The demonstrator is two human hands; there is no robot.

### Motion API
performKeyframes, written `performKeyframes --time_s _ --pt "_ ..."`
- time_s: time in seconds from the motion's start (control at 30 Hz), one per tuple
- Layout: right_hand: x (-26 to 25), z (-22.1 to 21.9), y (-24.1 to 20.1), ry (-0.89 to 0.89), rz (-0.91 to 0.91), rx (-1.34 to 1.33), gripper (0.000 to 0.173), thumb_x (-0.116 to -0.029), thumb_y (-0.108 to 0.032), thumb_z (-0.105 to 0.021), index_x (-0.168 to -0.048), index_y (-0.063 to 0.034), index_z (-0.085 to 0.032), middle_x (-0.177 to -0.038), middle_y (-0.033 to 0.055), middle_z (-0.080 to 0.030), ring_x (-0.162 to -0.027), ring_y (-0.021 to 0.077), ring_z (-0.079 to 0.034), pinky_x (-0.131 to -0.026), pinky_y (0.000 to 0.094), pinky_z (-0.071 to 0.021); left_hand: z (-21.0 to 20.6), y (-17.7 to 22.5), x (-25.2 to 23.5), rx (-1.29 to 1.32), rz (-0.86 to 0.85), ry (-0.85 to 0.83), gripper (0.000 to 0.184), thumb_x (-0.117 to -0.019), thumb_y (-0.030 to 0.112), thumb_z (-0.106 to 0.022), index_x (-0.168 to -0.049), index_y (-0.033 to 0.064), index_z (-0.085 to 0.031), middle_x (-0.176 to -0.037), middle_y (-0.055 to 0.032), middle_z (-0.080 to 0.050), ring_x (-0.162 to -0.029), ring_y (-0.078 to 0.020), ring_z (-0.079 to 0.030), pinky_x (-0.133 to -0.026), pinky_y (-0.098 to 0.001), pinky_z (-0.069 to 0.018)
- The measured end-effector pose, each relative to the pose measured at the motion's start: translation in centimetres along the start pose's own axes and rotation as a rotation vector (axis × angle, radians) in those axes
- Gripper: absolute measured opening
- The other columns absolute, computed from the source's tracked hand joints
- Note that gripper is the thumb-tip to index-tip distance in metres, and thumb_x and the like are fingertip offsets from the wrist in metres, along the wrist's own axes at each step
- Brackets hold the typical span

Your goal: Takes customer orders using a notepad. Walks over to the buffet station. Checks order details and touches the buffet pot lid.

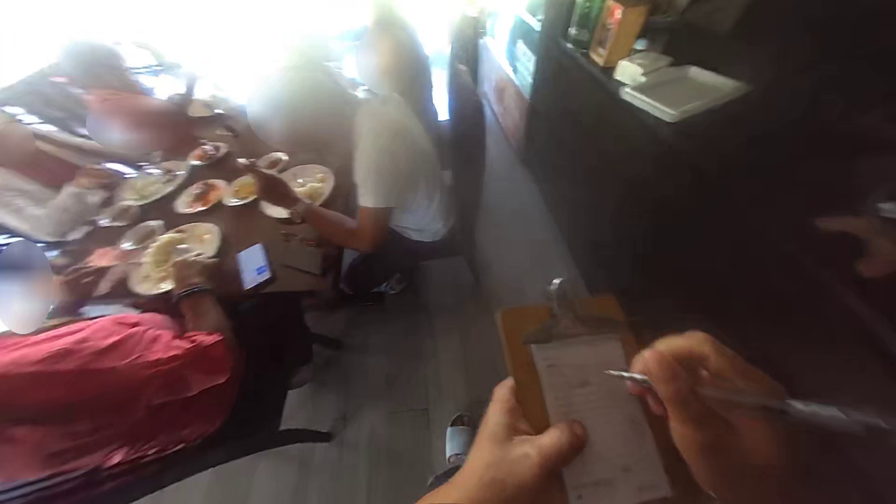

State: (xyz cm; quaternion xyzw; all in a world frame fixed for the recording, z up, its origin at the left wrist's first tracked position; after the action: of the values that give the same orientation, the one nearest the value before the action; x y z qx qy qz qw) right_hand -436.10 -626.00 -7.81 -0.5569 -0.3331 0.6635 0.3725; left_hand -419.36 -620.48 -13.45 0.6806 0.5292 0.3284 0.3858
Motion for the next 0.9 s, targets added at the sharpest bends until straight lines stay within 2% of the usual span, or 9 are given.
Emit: performKeyframes --time_s 0.1,0.23,0.3,0.4,0.5,0.63,0.7,0.8,0.9 --pt "0.6 -1.2 -1.1 -0.146 -0.017 -0.053 0.012 -0.1042 -0.034 -0.061 -0.098 -0.0255 -0.067 -0.082 -0.0153 -0.07 -0.069 -0.0043 -0.066 -0.06 0.0126 -0.0558 -0.3 0.3 0.0 -0.021 -0.039 -0.042 0.03 -0.0925 -0.008 -0.063 -0.122 -0.0029 -0.058 -0.103 -0.0035 -0.075 -0.093 -0.011 -0.073 -0.087 -0.0343 -0.0618" --pt "1.2 -3.4 -1.9 -0.282 0.014 -0.22 0.007 -0.1041 -0.026 -0.063 -0.102 -0.0225 -0.068 -0.088 -0.0143 -0.071 -0.078 -0.0041 -0.068 -0.069 0.0142 -0.0574 -0.2 0.6 0.3 0.001 -0.06 -0.043 0.03 -0.0924 -0.01 -0.059 -0.121 -0.0051 -0.057 -0.104 -0.0023 -0.074 -0.095 -0.0083 -0.072 -0.09 -0.0333 -0.0597" --pt "1.2 -4.2 -1.4 -0.299 0.015 -0.198 0.007 -0.1032 -0.025 -0.064 -0.1 -0.02 -0.067 -0.086 -0.0126 -0.071 -0.076 -0.0039 -0.067 -0.066 0.0152 -0.0568 0.0 0.4 0.6 -0.003 -0.044 -0.033 0.031 -0.0933 -0.01 -0.058 -0.124 -0.0069 -0.054 -0.106 -0.0035 -0.072 -0.097 -0.0085 -0.07 -0.092 -0.0336 -0.0586" --pt "0.7 -4.8 -1.5 -0.303 0.012 -0.208 0.004 -0.1021 -0.024 -0.066 -0.099 -0.0216 -0.066 -0.086 -0.0145 -0.071 -0.076 -0.0041 -0.067 -0.066 0.0156 -0.058 0.5 0.3 0.9 -0.05 -0.037 0.011 0.03 -0.0943 -0.008 -0.056 -0.124 -0.0091 -0.053 -0.105 -0.0048 -0.072 -0.096 -0.0084 -0.07 -0.091 -0.0336 -0.059" --pt "0.2 -5.4 -2.3 -0.321 0.047 -0.258 0.005 -0.1014 -0.023 -0.066 -0.098 -0.02 -0.065 -0.086 -0.0127 -0.07 -0.078 -0.0025 -0.068 -0.069 0.0171 -0.0578 0.7 0.4 1.0 -0.065 -0.081 0.035 0.028 -0.0936 -0.007 -0.055 -0.122 -0.0099 -0.054 -0.104 -0.0042 -0.071 -0.094 -0.007 -0.07 -0.09 -0.0323 -0.0588" --pt "0.3 -6.5 -1.7 -0.306 0.049 -0.215 0.009 -0.1021 -0.021 -0.065 -0.093 -0.0189 -0.064 -0.084 -0.0121 -0.069 -0.076 -0.0034 -0.067 -0.067 0.0157 -0.0577 0.7 1.1 1.5 -0.101 -0.164 0.044 0.029 -0.0918 -0.008 -0.056 -0.12 -0.0113 -0.055 -0.104 -0.0053 -0.071 -0.096 -0.0066 -0.069 -0.09 -0.0319 -0.0582" --pt "0.2 -7.0 -1.7 -0.274 0.05 -0.188 0.011 -0.1026 -0.023 -0.064 -0.092 -0.0191 -0.065 -0.082 -0.0108 -0.069 -0.073 -0.0027 -0.066 -0.064 0.0152 -0.0567 1.0 1.6 1.9 -0.113 -0.169 0.067 0.028 -0.0925 -0.008 -0.058 -0.12 -0.0092 -0.056 -0.103 -0.0045 -0.073 -0.095 -0.0074 -0.07 -0.09 -0.0325 -0.0593" --pt "0.2 -7.0 -2.2 -0.174 0.095 -0.15 0.019 -0.103 -0.025 -0.062 -0.086 -0.017 -0.062 -0.072 -0.0087 -0.062 -0.063 -0.0038 -0.061 -0.056 0.012 -0.0524 1.0 1.4 2.4 -0.089 -0.155 0.058 0.026 -0.0944 -0.006 -0.06 -0.12 0.0004 -0.059 -0.102 0.0 -0.075 -0.093 -0.008 -0.072 -0.087 -0.0319 -0.0614" --pt "0.3 -7.1 -2.3 -0.175 0.139 -0.181 0.026 -0.1027 -0.017 -0.059 -0.078 -0.01 -0.054 -0.064 -0.0037 -0.053 -0.059 -0.0022 -0.053 -0.053 0.0127 -0.0444 1.1 1.0 2.5 -0.079 -0.162 0.032 0.03 -0.096 -0.003 -0.062 -0.123 0.0086 -0.06 -0.107 0.0018 -0.076 -0.097 -0.0096 -0.073 -0.09 -0.0334 -0.0618"
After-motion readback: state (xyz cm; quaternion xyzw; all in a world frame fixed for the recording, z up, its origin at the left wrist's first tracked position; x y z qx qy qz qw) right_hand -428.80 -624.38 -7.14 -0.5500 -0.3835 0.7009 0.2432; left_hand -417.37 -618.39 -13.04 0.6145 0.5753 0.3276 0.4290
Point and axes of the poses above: each hand's wrist, its own x-axis away from the middle knuckle, its own z-axis out of the back of the hand, y = z × x, the point moved 8 cm from there along -x, towards the middle knuckle
